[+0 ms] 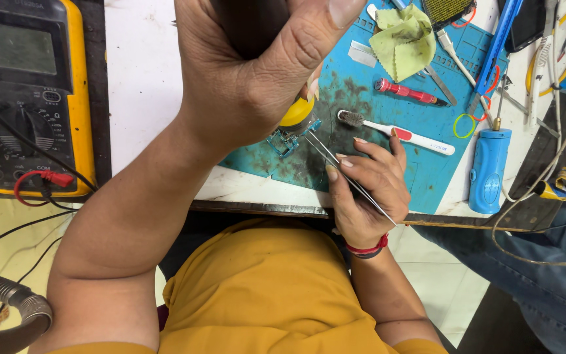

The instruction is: The person solders a small circuit board on a repair bench, holding the board with tweezers while applying a soldering iron to its contacts. They then clean the board with a brush and eraser-like tool, reposition it, and use a hot air gun on the board while continuing to work on it with tweezers.

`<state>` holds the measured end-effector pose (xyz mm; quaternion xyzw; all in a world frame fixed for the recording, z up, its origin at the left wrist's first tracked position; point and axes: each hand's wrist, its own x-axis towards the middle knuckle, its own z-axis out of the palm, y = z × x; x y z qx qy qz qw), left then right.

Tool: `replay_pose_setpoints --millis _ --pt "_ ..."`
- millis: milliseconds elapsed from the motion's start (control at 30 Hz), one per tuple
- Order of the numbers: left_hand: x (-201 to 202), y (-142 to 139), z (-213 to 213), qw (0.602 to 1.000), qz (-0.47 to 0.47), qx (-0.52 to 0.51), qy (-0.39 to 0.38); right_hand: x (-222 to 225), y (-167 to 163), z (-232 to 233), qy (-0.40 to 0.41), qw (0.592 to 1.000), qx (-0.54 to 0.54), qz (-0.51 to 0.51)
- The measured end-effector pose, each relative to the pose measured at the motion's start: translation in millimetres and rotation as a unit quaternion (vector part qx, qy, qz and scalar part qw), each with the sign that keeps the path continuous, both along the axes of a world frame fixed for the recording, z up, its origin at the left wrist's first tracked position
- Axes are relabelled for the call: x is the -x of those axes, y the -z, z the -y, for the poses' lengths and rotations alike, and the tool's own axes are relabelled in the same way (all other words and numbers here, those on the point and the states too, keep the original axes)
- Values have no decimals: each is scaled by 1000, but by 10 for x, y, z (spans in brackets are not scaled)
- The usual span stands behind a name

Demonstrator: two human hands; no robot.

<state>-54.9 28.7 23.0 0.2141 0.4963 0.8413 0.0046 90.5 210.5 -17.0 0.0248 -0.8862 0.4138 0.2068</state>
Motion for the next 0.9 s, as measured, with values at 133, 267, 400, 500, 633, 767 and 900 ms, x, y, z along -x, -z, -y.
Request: replay_pose_setpoints --millis 133,267,400,500,633,767,900 --pt "1 -5 -2 1000 10 -3 2 5 2 -1 -3 1000 3 3" --pt "-6 -6 -2 1000 18 -4 7 -5 9 -6 0 1000 5 10" --pt "-4 -1 5 1000 11 3 7 -11 24 -14 -2 1000 14 13" --pt "-4 7 -2 1000 9 -5 9 -12 32 -22 -2 1000 15 14" --pt "-7 12 4 1000 6 -3 10 -10 37 -25 -4 1000 14 15" --pt "-1 14 -5 1000 -1 -6 9 -11 34 -24 -4 1000 16 14" --pt "-12 7 -5 1000 6 -6 9 -12 27 -27 -4 1000 16 16"
